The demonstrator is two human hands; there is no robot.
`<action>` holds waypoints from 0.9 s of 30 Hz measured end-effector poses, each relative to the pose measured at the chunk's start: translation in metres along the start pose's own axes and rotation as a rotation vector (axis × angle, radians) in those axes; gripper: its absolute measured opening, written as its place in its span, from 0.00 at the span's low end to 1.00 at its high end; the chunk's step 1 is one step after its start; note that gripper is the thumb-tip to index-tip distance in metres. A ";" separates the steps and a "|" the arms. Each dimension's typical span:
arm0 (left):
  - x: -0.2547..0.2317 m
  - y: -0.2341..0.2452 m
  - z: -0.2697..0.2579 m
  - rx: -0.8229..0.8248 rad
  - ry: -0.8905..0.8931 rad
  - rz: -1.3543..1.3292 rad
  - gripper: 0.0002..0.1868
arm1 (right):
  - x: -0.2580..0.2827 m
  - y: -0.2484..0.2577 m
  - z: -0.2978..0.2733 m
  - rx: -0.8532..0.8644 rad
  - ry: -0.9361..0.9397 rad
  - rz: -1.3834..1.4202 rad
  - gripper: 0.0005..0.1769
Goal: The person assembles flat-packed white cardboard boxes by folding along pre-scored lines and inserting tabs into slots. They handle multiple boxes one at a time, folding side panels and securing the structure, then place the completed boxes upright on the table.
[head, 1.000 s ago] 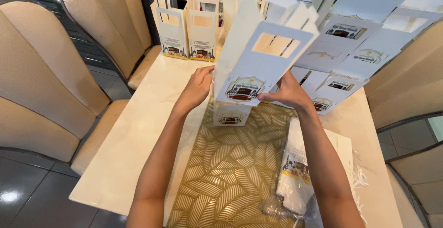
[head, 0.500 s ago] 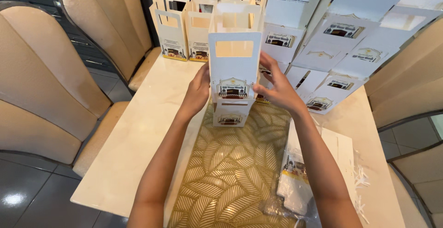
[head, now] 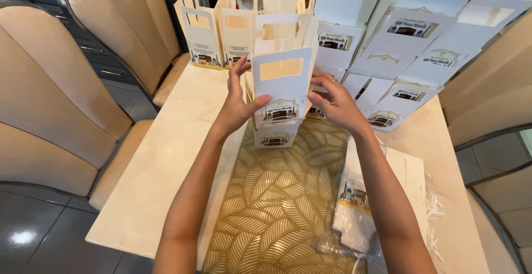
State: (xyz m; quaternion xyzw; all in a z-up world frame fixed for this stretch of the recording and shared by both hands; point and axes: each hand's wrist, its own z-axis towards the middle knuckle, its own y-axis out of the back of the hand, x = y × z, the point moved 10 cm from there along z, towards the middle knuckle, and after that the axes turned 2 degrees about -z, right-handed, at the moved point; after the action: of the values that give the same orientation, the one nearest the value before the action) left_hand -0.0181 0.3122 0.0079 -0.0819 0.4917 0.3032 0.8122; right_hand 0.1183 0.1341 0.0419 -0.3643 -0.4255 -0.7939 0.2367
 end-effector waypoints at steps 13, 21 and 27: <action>0.023 0.045 0.001 -0.031 0.094 -0.423 0.47 | 0.010 0.008 0.005 -0.090 0.110 -0.171 0.14; 0.049 0.053 -0.003 -0.097 0.103 -0.617 0.44 | 0.014 -0.014 0.031 0.131 0.185 -0.383 0.09; 0.075 0.056 -0.004 -0.191 0.134 -0.844 0.41 | 0.000 -0.024 0.036 0.215 0.056 -0.525 0.18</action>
State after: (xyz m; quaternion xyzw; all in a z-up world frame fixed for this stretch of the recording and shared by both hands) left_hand -0.0281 0.3861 -0.0483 -0.3699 0.4365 -0.0170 0.8200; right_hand 0.1152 0.1776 0.0434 -0.1925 -0.5802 -0.7882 0.0717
